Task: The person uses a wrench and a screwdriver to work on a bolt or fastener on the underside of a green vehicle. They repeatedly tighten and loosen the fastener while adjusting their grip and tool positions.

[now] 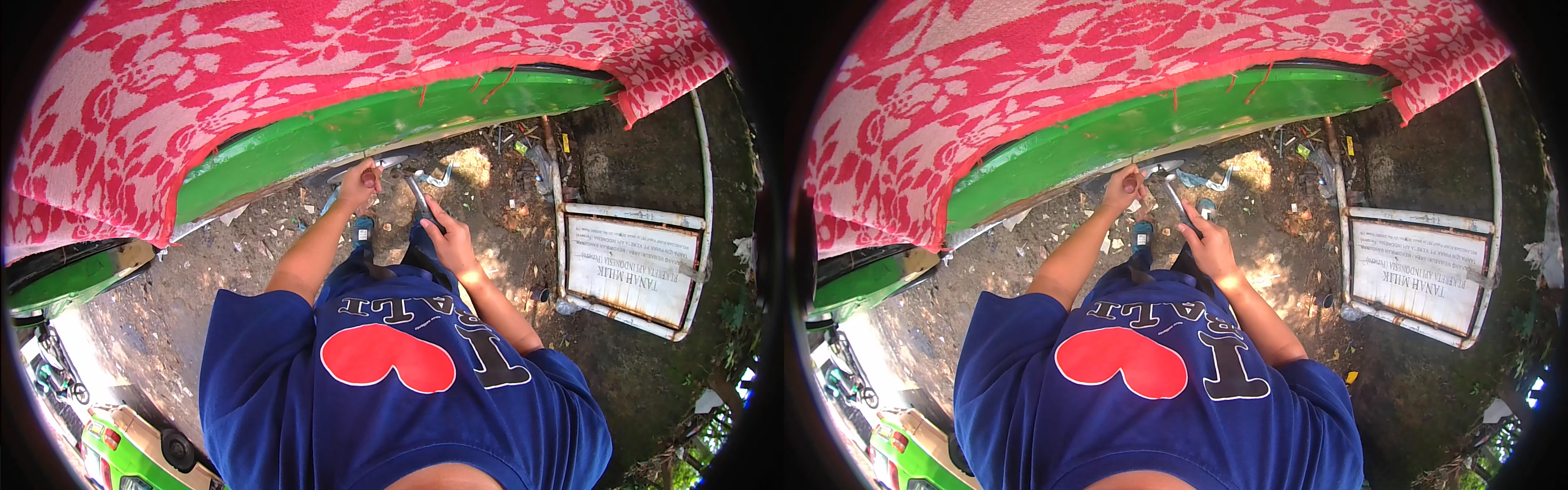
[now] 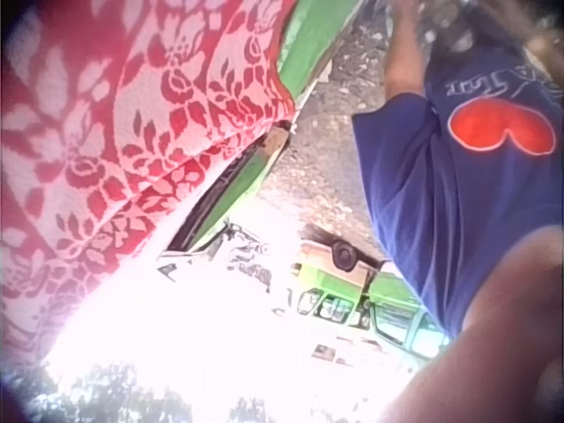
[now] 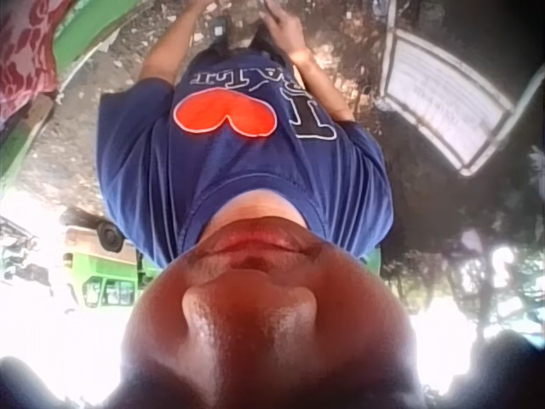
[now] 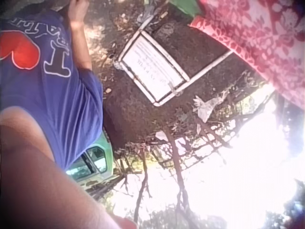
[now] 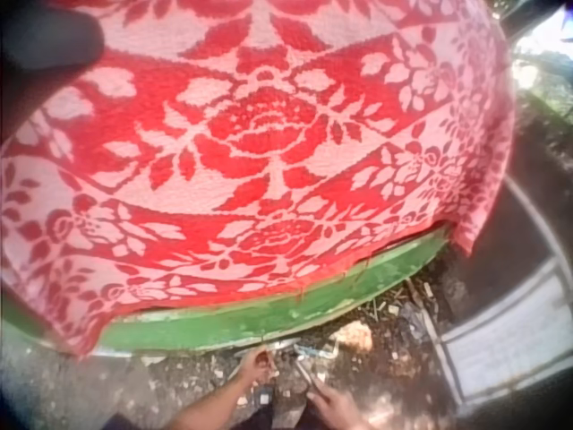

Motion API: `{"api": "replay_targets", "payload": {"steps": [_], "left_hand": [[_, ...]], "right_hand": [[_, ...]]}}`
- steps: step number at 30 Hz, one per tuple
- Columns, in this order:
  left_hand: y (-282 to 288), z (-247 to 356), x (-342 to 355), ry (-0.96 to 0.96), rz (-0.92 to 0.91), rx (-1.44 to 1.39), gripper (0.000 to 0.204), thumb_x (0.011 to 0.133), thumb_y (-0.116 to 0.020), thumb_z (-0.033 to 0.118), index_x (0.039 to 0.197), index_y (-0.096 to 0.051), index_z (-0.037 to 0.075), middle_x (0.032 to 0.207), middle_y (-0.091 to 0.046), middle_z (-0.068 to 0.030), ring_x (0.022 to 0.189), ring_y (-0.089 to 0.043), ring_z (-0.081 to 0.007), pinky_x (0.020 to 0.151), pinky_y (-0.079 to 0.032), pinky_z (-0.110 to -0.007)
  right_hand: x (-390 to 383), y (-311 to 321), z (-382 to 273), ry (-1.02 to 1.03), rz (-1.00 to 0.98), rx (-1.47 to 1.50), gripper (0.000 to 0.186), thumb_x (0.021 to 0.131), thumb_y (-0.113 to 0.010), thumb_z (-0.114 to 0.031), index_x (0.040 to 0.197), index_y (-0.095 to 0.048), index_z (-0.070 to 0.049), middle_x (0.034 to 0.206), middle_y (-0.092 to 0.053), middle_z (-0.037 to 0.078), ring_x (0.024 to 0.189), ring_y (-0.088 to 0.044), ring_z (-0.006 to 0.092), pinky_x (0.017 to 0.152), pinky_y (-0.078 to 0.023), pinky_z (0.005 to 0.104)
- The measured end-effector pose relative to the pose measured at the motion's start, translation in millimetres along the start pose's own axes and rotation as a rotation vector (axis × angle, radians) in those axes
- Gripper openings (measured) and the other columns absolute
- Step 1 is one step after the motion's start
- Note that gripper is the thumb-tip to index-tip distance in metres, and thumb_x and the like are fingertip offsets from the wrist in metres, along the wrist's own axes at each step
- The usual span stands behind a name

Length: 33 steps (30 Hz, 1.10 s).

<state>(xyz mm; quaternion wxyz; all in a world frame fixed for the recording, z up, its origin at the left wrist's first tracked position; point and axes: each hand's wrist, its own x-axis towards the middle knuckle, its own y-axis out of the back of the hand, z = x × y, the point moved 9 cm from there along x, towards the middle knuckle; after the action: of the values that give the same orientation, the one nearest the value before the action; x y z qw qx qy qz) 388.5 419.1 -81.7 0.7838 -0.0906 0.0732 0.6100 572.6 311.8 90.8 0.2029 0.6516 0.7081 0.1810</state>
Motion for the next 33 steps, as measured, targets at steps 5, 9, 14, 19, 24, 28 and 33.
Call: {"api": "replay_targets", "payload": {"steps": [5, 9, 14, 19, 24, 28, 33], "left_hand": [[1, 0, 0, 0.028, -0.003, -0.013, 0.029, 0.099, -0.062, 0.017, 0.076, -0.048, 0.007, 0.060, -0.059, -0.0013, 0.055, -0.058, -0.0095, 0.051, -0.047, -0.026], [1, 1, -1, 0.007, 0.006, -0.018, 0.030, 0.099, -0.062, 0.018, 0.076, -0.048, 0.007, 0.059, -0.058, -0.0011, 0.055, -0.058, -0.0098, 0.051, -0.046, -0.026], [3, 1, 0, 0.037, 0.020, -0.032, 0.031, 0.100, -0.062, 0.020, 0.075, -0.048, 0.007, 0.058, -0.058, -0.0017, 0.054, -0.058, -0.0099, 0.050, -0.044, -0.026], [2, 10, 2, 0.014, 0.015, -0.019, 0.032, 0.099, -0.062, 0.022, 0.075, -0.047, 0.006, 0.058, -0.058, -0.0022, 0.053, -0.058, -0.0101, 0.050, -0.043, -0.026], [17, -28, 10, 0.007, 0.022, 0.056, 0.030, 0.098, -0.064, 0.023, 0.077, -0.049, 0.008, 0.056, -0.059, -0.0030, 0.051, -0.058, -0.0104, 0.050, -0.044, -0.027], [27, -47, -12, 0.308, 0.101, 0.127, 0.027, 0.098, -0.063, 0.023, 0.080, -0.052, 0.008, 0.059, -0.061, -0.0028, 0.056, -0.058, -0.0087, 0.056, -0.048, -0.026], [0, -3, -14, 0.002, -0.075, 0.063, 0.026, 0.100, -0.060, 0.019, 0.079, -0.050, 0.007, 0.059, -0.060, -0.0027, 0.056, -0.059, -0.0096, 0.054, -0.047, -0.026]], "right_hand": [[0, 0, 3, -0.054, -0.023, -0.008, 0.047, 0.093, -0.069, -0.016, 0.138, -0.058, -0.013, 0.095, -0.069, 0.025, 0.082, -0.070, 0.0361, 0.074, -0.053, 0.0350], [2, 1, 0, -0.017, -0.003, 0.003, 0.046, 0.093, -0.069, -0.016, 0.138, -0.059, -0.013, 0.096, -0.069, 0.025, 0.082, -0.070, 0.0356, 0.075, -0.053, 0.0349], [2, -3, 1, -0.126, -0.086, -0.001, 0.045, 0.093, -0.068, -0.011, 0.137, -0.057, -0.005, 0.126, -0.064, 0.024, 0.118, -0.065, 0.0265, 0.095, -0.049, 0.0316], [2, -4, -27, 0.169, -0.033, -0.066, 0.048, 0.091, -0.070, -0.011, 0.137, -0.058, -0.008, 0.102, -0.070, 0.021, 0.091, -0.070, 0.0350, 0.080, -0.054, 0.0354], [14, -40, -9, 0.180, -0.175, -0.445, 0.049, 0.092, -0.068, -0.020, 0.140, -0.057, -0.022, 0.085, -0.066, 0.017, 0.073, -0.065, 0.0381, 0.062, -0.052, 0.0462], [13, -19, -2, 0.164, -0.068, -0.262, 0.048, 0.093, -0.067, -0.020, 0.139, -0.058, -0.022, 0.086, -0.067, 0.019, 0.074, -0.066, 0.0394, 0.064, -0.052, 0.0451], [-1, 7, 9, -0.041, -0.077, -0.122, 0.046, 0.092, -0.068, -0.010, 0.137, -0.058, -0.007, 0.119, -0.067, 0.024, 0.108, -0.068, 0.0336, 0.090, -0.052, 0.0336]]}}
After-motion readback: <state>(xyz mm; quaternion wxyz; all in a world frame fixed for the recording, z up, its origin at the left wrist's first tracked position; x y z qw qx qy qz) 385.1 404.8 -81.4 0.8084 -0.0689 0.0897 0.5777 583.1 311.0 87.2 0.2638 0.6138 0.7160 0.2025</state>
